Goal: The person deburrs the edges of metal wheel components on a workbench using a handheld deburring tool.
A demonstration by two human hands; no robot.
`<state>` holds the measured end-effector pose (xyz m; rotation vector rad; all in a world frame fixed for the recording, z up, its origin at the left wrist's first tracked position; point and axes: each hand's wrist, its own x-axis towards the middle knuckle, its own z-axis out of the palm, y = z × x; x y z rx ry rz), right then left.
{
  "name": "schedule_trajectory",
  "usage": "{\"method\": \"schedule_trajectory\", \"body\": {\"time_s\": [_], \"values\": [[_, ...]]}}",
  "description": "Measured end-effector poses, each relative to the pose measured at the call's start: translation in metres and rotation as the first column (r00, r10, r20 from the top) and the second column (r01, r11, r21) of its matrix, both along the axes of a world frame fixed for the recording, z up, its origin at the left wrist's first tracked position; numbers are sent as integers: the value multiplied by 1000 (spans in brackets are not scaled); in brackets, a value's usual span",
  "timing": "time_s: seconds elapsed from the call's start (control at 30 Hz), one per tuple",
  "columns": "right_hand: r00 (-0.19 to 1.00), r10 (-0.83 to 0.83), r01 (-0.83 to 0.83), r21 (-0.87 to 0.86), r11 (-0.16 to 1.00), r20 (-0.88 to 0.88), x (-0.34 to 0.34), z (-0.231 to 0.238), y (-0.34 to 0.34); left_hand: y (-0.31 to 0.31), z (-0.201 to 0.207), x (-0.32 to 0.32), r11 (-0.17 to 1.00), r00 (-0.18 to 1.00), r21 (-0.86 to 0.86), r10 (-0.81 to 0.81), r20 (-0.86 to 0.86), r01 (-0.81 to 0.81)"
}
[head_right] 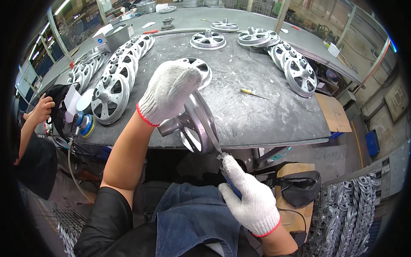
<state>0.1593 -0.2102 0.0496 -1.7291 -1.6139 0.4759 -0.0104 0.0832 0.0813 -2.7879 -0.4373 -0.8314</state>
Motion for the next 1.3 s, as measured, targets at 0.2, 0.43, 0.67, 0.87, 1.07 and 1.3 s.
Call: {"method": "schedule_trajectory", "body": {"time_s": [0.2,0.43,0.67,0.87,1.07,1.3], "values": [[1000,-6,6,16,1000,12,0,5,0,0,6,4,1000,1000,-10,-6,-7,6],[999,-25,26,-5,1000,44,-1,7,1,-11,24,9,951,984,-273,110,-138,-145],[999,-14,14,12,1000,41,1,5,0,-13,29,10,907,984,-386,130,-118,-166],[999,-14,14,-5,1000,36,1,7,1,-13,27,14,914,973,-352,150,-175,-204],[999,32,-32,-3,999,-20,2,13,7,5,-9,-2,999,999,-41,-19,37,21],[997,32,-27,62,998,-71,-2,-12,5,13,5,0,984,955,79,-173,243,158]]}}
